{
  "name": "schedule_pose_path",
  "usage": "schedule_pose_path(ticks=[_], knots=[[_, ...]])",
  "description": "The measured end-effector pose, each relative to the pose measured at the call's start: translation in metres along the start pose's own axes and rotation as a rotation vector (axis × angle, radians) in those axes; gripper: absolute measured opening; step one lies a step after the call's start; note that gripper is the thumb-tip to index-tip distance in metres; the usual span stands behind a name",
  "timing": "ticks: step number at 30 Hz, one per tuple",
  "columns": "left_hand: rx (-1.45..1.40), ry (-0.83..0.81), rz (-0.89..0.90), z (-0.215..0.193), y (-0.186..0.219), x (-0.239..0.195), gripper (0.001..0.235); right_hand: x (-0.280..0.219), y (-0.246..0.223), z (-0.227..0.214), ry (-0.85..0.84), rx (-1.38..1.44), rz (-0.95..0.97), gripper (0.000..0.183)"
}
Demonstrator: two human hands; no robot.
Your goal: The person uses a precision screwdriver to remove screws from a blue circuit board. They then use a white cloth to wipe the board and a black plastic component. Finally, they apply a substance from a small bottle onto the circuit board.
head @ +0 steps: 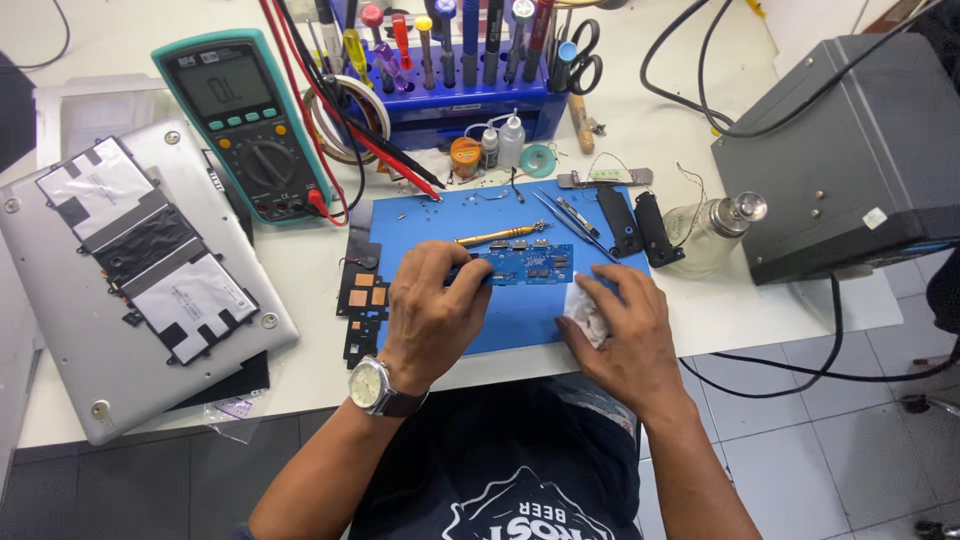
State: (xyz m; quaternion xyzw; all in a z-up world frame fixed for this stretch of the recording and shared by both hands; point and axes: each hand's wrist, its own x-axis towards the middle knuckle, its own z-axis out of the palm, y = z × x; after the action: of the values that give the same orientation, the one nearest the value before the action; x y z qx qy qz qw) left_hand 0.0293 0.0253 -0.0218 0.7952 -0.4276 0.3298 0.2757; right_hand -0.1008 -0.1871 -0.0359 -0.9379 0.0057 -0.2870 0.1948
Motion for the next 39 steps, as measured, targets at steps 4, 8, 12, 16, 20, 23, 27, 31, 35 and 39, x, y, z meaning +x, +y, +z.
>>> schedule_pose_path(ticks=[4,8,12,16,20,23,27,31,35,39], knots=[[-0.027,-0.032,-0.027,0.002,0.004,-0.002,0.025,-0.004,0.007,0.005,-0.028,-0.017,-0.066,0.030],[-0.070,-0.022,0.009,0.006,0.009,-0.004,0.027,0.014,0.008,-0.010,-0.018,-0.028,0.006,0.016],[-0.075,0.016,0.034,0.009,0.014,0.001,0.027,0.025,-0.004,-0.030,0.164,0.059,0.071,0.026],[-0.135,0.011,0.008,0.012,0.016,0.000,0.025,0.013,-0.012,-0.014,0.116,0.572,0.255,0.043],[-0.130,-0.038,0.018,0.012,0.015,-0.002,0.026,0.013,-0.006,0.000,-0.112,1.199,0.398,0.059],[-0.125,-0.074,0.018,0.005,0.014,-0.001,0.031,0.015,-0.003,0.006,-0.073,1.301,0.403,0.055],[-0.175,-0.130,-0.074,-0.005,0.018,0.002,0.070,0.017,0.002,0.011,0.055,1.304,0.446,0.047],[-0.142,-0.119,-0.113,-0.002,0.020,-0.006,0.078,0.013,0.002,0.019,0.054,1.355,0.487,0.044],[-0.085,-0.075,-0.081,0.000,0.021,-0.008,0.074,0.010,0.002,0.024,0.071,1.341,0.495,0.042],[-0.123,-0.025,-0.074,0.005,0.020,-0.011,0.075,0.009,0.001,0.024,0.087,1.307,0.502,0.040]])
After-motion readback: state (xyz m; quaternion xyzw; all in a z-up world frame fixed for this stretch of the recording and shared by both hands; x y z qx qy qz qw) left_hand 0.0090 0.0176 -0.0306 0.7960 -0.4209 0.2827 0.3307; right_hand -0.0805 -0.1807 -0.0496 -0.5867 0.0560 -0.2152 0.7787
